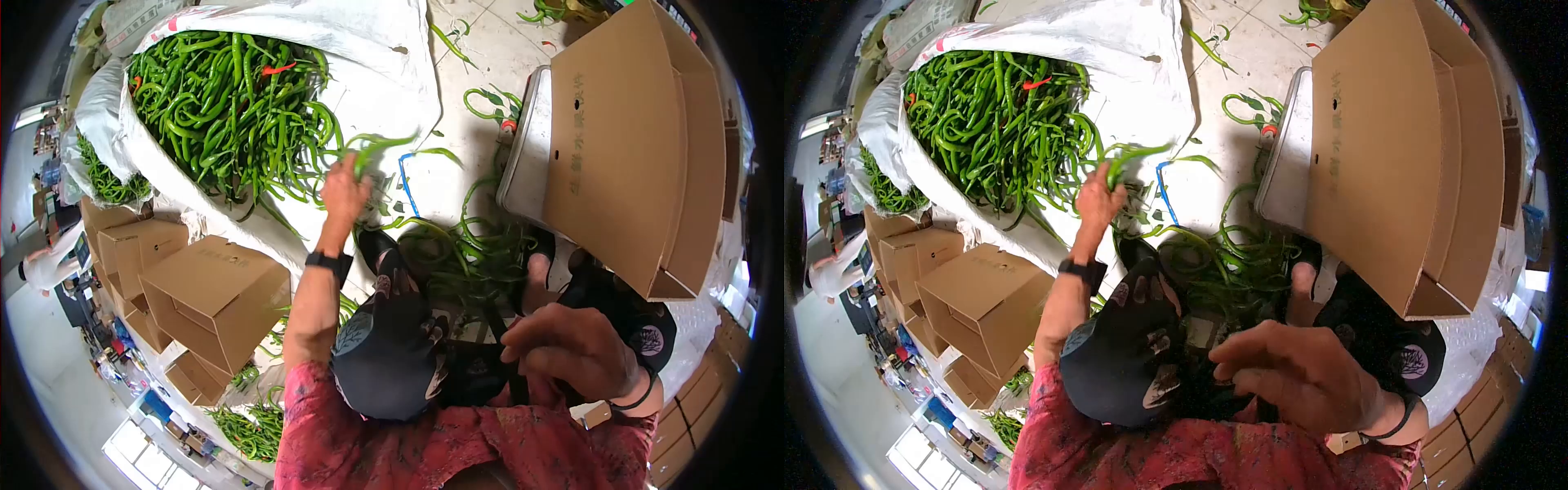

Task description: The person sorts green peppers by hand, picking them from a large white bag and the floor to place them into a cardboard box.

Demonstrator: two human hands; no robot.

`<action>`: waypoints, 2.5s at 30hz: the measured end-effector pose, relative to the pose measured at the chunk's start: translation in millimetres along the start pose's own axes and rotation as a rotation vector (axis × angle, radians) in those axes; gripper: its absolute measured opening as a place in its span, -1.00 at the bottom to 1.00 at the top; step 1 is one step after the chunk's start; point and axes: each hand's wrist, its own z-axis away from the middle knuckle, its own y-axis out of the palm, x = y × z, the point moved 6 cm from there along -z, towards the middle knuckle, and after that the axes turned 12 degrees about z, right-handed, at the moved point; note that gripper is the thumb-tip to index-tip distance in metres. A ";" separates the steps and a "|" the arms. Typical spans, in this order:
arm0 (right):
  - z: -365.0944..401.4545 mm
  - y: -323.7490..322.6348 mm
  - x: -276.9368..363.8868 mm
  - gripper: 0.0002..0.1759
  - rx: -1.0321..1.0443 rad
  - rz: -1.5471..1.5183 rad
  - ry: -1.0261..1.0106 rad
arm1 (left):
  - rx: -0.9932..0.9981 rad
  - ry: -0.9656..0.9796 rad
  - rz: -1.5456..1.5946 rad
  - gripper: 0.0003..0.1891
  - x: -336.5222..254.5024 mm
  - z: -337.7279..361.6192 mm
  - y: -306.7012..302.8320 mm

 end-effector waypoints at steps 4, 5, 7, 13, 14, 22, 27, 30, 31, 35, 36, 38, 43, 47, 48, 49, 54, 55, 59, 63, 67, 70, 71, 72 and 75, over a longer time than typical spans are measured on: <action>1.8 -1.7 -1.2 -0.71 -0.019 0.019 0.012 | 0.233 -0.152 0.041 -0.44 46.0 27.2 50.0; 2.3 -1.2 0.9 -0.71 -0.014 0.061 -0.010 | 0.284 -0.102 0.098 -0.42 28.7 38.1 53.6; 3.7 4.6 0.0 -0.71 0.005 0.094 -0.030 | 0.540 0.066 0.041 -0.41 1.1 72.1 69.2; 8.4 5.0 -4.6 -0.71 -0.047 0.030 -0.033 | 0.644 0.102 0.488 -0.48 -50.6 74.3 4.4; 10.3 8.4 -4.6 -0.70 -0.032 0.035 -0.061 | 0.604 0.078 0.598 -0.48 -50.0 67.4 -1.2; 12.0 9.4 -17.1 -0.71 -0.003 0.065 -0.179 | 0.372 -0.050 0.888 -0.47 -132.5 15.5 -123.7; 15.9 -3.8 -10.3 -0.72 -0.097 0.140 -0.186 | 0.418 -0.014 1.382 -0.52 -177.3 14.0 -182.2; 12.9 -10.9 -9.8 -0.72 -0.126 0.168 -0.287 | 0.617 0.034 1.594 -0.37 -209.8 31.9 -204.6; 11.9 -11.6 -9.2 -0.72 -0.132 0.171 -0.305 | 0.716 0.047 1.646 -0.34 -220.7 40.4 -213.0; 24.0 -13.3 11.2 -0.71 -0.221 0.202 -0.376 | 0.743 -0.019 1.729 -0.30 -259.0 82.9 -241.7; 28.2 -9.3 16.9 -0.67 -0.232 0.209 -0.426 | 0.695 -0.041 1.722 -0.38 -263.5 92.7 -246.2; 33.7 5.2 25.6 -0.63 -0.239 0.211 -0.479 | 0.688 -0.041 1.687 -0.48 -268.6 112.4 -246.9; 43.3 33.6 42.2 -0.55 -0.273 0.004 -0.578 | 0.588 -0.068 1.755 -0.27 -277.7 163.6 -221.7; 37.7 47.5 24.2 -0.66 -0.201 -0.088 -0.733 | 0.557 -0.118 1.909 -0.40 -267.0 189.0 -186.3; 36.5 42.4 15.6 -0.66 -0.277 -0.076 -0.630 | 0.579 -0.134 1.947 -0.43 -261.6 193.5 -181.3; 35.4 37.3 7.1 -0.67 -0.348 -0.062 -0.530 | 0.572 -0.141 2.005 -0.44 -260.3 197.3 -176.3; 52.7 35.7 -20.6 -0.44 -0.615 0.351 -0.560 | 0.447 -0.090 2.020 -0.51 -243.0 205.0 -163.9; 53.4 40.9 -25.3 -0.44 -0.612 0.354 -0.555 | 0.444 -0.095 2.025 -0.51 -239.5 205.5 -159.4; 62.7 65.4 -4.9 -0.57 -0.831 0.814 -0.860 | 0.444 -0.073 2.008 -0.38 -233.4 203.6 -146.5; 32.7 46.3 -35.4 -0.76 -0.514 0.213 -0.492 | 0.463 -0.020 2.062 -0.42 -235.7 202.9 -149.5; 28.4 48.4 -42.9 -0.71 -0.344 -0.089 -0.506 | 0.474 -0.105 1.965 -0.52 -231.7 200.4 -141.7; 32.1 45.4 -38.7 -0.68 -0.457 0.132 -0.721 | 0.194 -0.087 1.527 -0.61 -217.0 191.2 -139.4; 33.8 43.5 -37.0 -0.69 -0.434 0.042 -0.635 | 0.191 -0.089 1.530 -0.61 -218.3 190.4 -139.2; 33.1 44.0 -35.5 -0.69 -0.407 -0.047 -0.548 | 0.142 -0.103 1.483 -0.60 -217.2 189.7 -141.2; 28.7 37.4 -41.2 -0.69 -0.451 0.013 -0.505 | 0.080 -0.103 1.426 -0.61 -210.8 187.3 -141.8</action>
